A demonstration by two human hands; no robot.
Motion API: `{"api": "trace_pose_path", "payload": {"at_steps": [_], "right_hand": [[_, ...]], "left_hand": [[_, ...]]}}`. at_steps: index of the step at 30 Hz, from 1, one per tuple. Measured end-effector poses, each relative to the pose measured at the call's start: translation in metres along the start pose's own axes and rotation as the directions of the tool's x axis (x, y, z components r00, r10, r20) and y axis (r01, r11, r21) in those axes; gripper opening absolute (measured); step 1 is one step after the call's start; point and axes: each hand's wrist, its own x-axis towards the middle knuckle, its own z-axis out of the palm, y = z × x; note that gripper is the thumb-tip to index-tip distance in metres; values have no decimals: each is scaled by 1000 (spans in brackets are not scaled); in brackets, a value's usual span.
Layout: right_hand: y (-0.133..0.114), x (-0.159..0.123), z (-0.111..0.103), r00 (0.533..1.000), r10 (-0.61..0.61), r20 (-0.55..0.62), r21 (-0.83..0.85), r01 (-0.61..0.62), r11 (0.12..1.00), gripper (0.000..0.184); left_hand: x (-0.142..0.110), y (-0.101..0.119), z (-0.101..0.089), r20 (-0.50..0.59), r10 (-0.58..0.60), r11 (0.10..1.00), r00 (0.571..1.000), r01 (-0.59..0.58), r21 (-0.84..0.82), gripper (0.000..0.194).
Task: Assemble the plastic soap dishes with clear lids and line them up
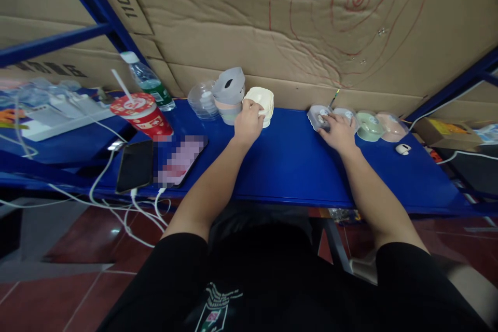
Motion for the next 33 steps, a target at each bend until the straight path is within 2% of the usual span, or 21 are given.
{"api": "trace_pose_path", "payload": {"at_steps": [3,6,9,12,15,19,21,22,25,27,29,31,33], "right_hand": [[3,0,-1,998,54,-19,6,-54,999,59],[5,0,-3,995,101,12,7,-101,995,63],[5,-1,-3,992,118,41,5,-119,993,68],[2,-2,-1,995,105,-1,27,-105,994,70],[-4,-2,1,996,32,-82,99,-24,995,75],[-23,-4,-4,962,-130,-238,259,192,947,89],[-36,-8,-7,941,-188,-283,341,282,897,87],[-42,-11,-9,936,-197,-291,379,302,875,80],[-55,-19,-10,952,-182,-246,460,280,843,55],[-57,-20,-7,970,-174,-168,497,236,835,50],[-54,-19,0,978,-205,-43,526,197,827,51],[-51,-16,9,963,-255,83,520,176,836,54],[-48,-13,18,949,-281,140,492,180,852,60]], "left_hand": [[0,0,0,-3,-21,1000,1000,21,1,25],[0,0,-1,-25,-35,999,999,35,2,21],[0,-1,-3,-62,-32,999,998,32,9,20],[0,-2,-2,-102,-13,1000,995,11,-21,18],[3,-4,2,-212,36,993,977,-59,-102,10],[3,0,8,-383,182,938,906,-277,-208,8],[-2,6,8,-364,230,918,903,-325,-227,13],[-5,10,8,-323,249,916,913,-330,-227,17],[-15,21,4,-156,286,927,946,-314,-204,25],[-18,25,2,-54,285,939,957,-290,-186,29],[-15,23,1,-13,271,947,963,-269,-174,33],[-8,14,0,-70,234,956,970,-242,-163,36],[1,0,-4,-209,154,970,966,-188,-156,40]]}}
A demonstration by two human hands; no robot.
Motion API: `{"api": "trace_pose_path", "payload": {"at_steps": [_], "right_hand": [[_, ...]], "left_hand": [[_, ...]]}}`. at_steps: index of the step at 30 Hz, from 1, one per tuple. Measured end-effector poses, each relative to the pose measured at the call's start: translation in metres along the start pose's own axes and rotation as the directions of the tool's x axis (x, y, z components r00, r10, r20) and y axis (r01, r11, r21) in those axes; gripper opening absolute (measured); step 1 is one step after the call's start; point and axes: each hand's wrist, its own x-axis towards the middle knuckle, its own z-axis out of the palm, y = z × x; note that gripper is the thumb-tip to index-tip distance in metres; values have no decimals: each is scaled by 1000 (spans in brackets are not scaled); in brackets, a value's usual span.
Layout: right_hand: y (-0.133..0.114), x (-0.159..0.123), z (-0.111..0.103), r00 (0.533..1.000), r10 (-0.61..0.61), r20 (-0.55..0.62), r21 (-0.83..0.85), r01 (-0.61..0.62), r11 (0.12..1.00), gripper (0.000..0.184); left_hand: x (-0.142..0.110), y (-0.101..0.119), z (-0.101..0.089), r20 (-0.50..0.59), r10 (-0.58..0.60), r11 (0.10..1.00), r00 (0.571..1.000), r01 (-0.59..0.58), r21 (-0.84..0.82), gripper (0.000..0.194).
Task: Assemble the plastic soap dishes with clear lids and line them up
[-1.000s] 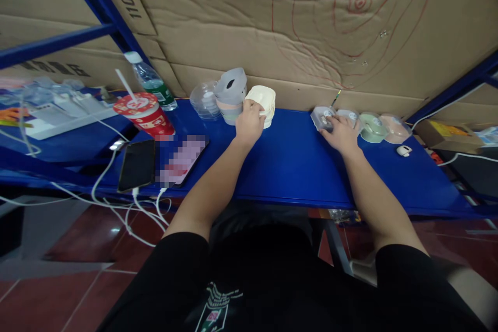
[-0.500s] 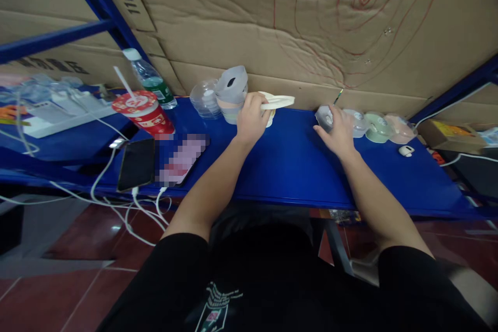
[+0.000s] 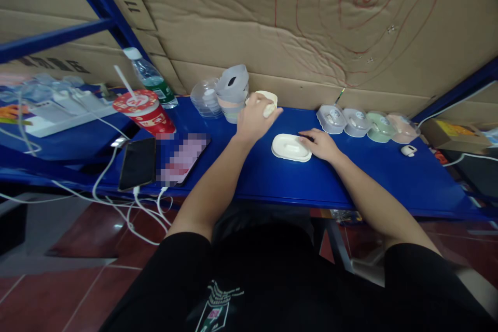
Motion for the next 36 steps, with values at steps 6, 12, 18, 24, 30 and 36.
{"api": "trace_pose_path", "payload": {"at_steps": [6,12,18,24,30,36], "right_hand": [[10,1,3,1000,-10,-10,40,10,999,66],[14,1,-1,998,-38,55,38,35,999,63],[15,1,-1,997,-49,67,52,46,998,63],[17,1,-1,995,-55,86,55,50,997,64],[16,1,-3,994,-54,95,41,50,998,63],[14,0,-4,993,-56,104,40,52,998,63]], "left_hand": [[18,-53,-15,-256,-174,984,951,179,-7,59],[24,-69,-12,-285,-193,980,939,169,-109,43],[25,-65,-12,-341,-214,970,915,157,-188,35],[24,-63,-15,-338,-268,959,902,216,-184,34],[23,-59,-19,-372,-269,962,888,229,-149,39],[24,-52,-23,-391,-271,962,880,231,-146,38]]}}
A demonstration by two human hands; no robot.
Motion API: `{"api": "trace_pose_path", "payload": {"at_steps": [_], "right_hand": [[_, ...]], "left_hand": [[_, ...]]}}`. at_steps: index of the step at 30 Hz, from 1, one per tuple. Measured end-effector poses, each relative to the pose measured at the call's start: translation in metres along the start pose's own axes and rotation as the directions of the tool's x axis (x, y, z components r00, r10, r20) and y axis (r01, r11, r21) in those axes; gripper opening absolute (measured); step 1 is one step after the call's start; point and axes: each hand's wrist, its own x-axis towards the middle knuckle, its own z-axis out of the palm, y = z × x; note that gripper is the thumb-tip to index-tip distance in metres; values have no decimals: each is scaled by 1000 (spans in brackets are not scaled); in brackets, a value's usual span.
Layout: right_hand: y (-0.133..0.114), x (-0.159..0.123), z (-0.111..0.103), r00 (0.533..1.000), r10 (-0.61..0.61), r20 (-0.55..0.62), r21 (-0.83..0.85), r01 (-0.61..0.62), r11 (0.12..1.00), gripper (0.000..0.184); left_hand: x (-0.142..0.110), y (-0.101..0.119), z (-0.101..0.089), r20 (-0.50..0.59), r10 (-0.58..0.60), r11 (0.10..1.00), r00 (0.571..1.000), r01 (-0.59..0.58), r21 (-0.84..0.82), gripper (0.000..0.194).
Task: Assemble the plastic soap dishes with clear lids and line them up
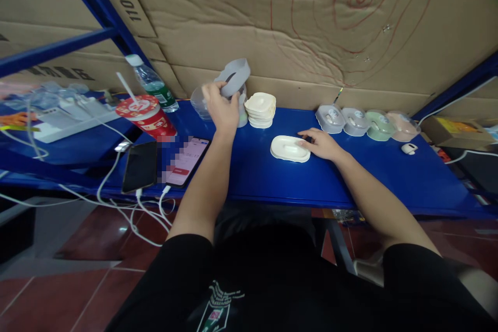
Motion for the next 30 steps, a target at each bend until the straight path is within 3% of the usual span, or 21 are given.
{"api": "trace_pose_path", "payload": {"at_steps": [3,7,10,12,14,18,22,26,30], "right_hand": [[-4,0,-2,999,3,-36,33,-2,999,67],[-15,-1,-8,979,31,-203,135,-4,991,79],[-28,-5,-14,944,54,-324,228,23,973,86],[-36,-10,-17,923,47,-381,225,43,973,84],[-43,-13,-19,916,60,-397,181,14,983,83],[-49,-13,-23,932,154,-328,156,-107,982,82],[-41,-12,-28,975,180,-127,177,-156,972,83],[-31,-13,-34,983,177,50,101,-182,978,83],[-31,-12,-37,956,211,202,15,-218,976,83]], "left_hand": [[-1,2,0,-64,27,1000,998,-26,11,41],[-9,14,-2,-68,69,997,995,-70,-20,61],[-26,36,-4,138,201,980,970,-197,-39,61],[-40,52,-3,337,274,960,901,-280,-31,56],[-52,63,-1,491,258,950,832,-312,29,52],[-62,68,5,678,114,918,726,-337,207,52],[-66,64,12,775,52,879,630,-397,264,56],[-73,65,17,821,39,864,569,-433,259,57],[-77,62,25,853,-4,861,522,-433,269,58]]}}
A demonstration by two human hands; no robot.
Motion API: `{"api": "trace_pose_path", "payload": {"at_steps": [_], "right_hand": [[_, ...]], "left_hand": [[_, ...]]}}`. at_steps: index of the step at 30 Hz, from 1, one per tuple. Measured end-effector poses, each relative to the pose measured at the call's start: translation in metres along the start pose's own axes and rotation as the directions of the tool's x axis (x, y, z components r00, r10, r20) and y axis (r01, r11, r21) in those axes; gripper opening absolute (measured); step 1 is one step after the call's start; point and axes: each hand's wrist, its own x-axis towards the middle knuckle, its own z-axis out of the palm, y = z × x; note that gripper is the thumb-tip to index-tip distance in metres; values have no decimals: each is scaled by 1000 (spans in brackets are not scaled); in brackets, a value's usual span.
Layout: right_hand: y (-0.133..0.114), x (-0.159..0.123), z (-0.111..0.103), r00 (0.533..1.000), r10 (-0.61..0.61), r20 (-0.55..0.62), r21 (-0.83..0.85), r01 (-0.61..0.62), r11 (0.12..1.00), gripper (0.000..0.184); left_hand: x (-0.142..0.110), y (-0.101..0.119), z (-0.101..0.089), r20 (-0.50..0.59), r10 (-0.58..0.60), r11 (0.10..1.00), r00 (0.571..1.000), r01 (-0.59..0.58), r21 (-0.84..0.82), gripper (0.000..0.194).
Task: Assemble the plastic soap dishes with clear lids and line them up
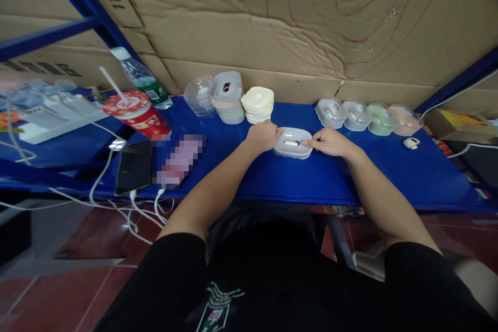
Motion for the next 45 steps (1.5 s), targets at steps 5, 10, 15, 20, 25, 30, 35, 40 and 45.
{"api": "trace_pose_path", "payload": {"at_steps": [5,10,15,20,25,30,35,40,45], "right_hand": [[-4,2,-1,995,70,67,-8,-69,998,84],[-1,5,2,987,146,69,7,-147,989,80],[2,9,6,979,186,88,39,-190,981,78],[-1,11,7,982,168,89,32,-171,985,80],[1,10,7,987,145,73,9,-146,989,85],[3,9,8,989,132,72,-18,-131,991,89],[3,10,8,990,125,62,-37,-123,992,91],[5,10,9,991,118,70,-39,-116,993,91],[7,10,9,991,103,81,-41,-100,994,89]], "left_hand": [[10,-6,6,50,0,998,999,3,-64,57],[11,-7,4,21,3,993,1000,0,-116,49],[12,-8,3,67,9,993,998,-1,-121,49],[12,-6,9,26,3,989,1000,1,-147,44],[7,-19,-11,-380,16,962,925,-119,-247,34],[1,-87,-49,-817,-327,924,475,-21,-382,32],[0,-144,-54,-716,-563,818,412,153,-555,34],[6,-153,-40,-509,-679,730,529,414,-544,24],[8,-153,-41,-518,-704,706,486,392,-590,16]]}}
